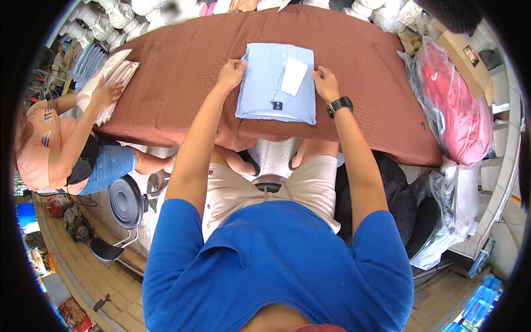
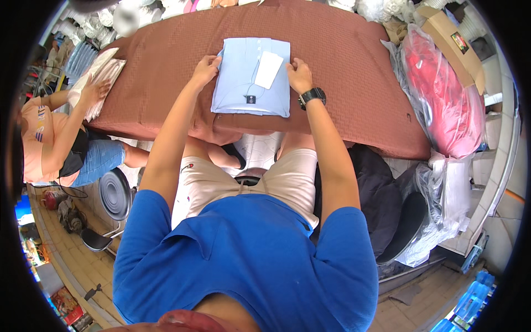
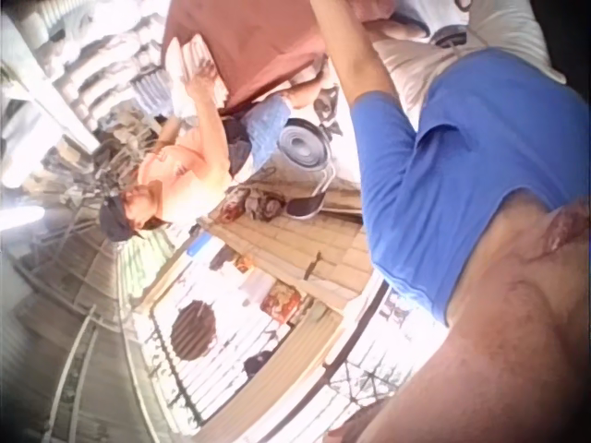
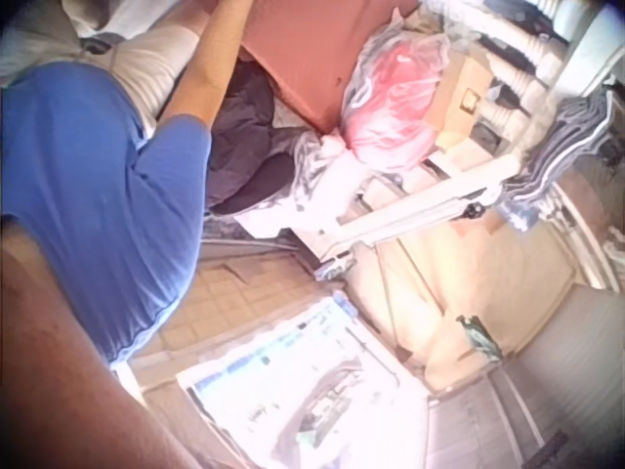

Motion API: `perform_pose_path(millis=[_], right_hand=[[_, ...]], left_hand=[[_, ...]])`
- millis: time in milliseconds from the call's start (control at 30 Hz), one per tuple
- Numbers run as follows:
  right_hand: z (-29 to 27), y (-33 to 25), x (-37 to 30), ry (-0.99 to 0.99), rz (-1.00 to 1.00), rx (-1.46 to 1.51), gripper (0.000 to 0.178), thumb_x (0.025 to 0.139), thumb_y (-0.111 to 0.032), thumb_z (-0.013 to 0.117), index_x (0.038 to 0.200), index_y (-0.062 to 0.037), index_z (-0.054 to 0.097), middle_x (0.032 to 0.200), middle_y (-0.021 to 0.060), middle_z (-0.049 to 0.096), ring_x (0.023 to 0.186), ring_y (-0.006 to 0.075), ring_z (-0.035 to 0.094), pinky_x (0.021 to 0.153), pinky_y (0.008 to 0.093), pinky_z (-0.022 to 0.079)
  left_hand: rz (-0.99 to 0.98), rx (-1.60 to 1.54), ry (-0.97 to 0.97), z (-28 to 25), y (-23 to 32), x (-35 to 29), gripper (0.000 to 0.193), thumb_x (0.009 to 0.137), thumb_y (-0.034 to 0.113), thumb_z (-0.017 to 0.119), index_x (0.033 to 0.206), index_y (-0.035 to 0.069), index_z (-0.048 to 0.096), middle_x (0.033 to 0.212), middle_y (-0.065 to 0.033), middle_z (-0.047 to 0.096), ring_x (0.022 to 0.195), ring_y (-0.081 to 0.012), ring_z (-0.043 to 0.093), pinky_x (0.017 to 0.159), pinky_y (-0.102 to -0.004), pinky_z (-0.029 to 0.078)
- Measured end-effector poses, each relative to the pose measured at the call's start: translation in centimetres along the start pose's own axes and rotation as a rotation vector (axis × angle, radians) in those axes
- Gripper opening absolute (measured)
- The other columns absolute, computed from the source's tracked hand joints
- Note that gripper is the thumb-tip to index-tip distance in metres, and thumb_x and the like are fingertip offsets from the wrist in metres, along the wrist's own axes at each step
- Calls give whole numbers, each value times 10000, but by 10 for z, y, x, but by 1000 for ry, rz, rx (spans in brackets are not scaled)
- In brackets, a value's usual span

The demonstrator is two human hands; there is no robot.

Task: The person folds a light blue button-down shirt and places it inside a clear plastic bag.

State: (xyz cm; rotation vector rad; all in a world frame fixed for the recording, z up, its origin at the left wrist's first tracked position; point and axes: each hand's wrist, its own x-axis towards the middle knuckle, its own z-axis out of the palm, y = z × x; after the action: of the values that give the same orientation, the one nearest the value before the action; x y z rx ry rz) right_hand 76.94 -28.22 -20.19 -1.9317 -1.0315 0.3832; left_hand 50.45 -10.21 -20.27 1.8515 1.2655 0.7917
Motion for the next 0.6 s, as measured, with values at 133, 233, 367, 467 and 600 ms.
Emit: perform_pose_path(millis=[133,233,367,467,600], right_hand=[[8,-4,18,-188,151,60,496,913,-178,693,1338,50,577,1102,211,711,1005,286,693,887,364,536],[22,8,9,19,108,169,472,874,-204,712,1254,64,632,1104,235,712,1037,341,693,901,395,536],[21,0,2,45,102,34,395,866,-167,741,1204,29,684,912,113,741,841,209,692,797,345,544],[22,-18,1,-10,105,0,397,845,-167,764,1182,31,693,921,115,744,854,212,697,801,350,546],[6,-5,8,-41,160,65,429,802,-181,790,1169,19,695,999,183,743,957,288,718,864,389,557]], left_hand=[[5,132,-97,18,7,26,578,922,468,639,1194,-41,671,1160,-269,687,1144,-369,653,972,-434,501],[-74,78,-42,37,23,27,504,922,380,685,1168,-60,672,1096,-232,708,1024,-309,682,894,-412,524],[-230,-62,-10,40,12,21,456,909,334,716,1143,-53,662,1073,-200,715,982,-281,686,859,-404,532],[-253,-135,-27,28,-8,25,452,903,322,730,1158,-40,641,1071,-178,712,967,-261,683,852,-392,536],[-203,-138,-34,35,13,25,493,916,316,718,1246,-24,584,1107,-188,698,999,-275,677,879,-393,538]])
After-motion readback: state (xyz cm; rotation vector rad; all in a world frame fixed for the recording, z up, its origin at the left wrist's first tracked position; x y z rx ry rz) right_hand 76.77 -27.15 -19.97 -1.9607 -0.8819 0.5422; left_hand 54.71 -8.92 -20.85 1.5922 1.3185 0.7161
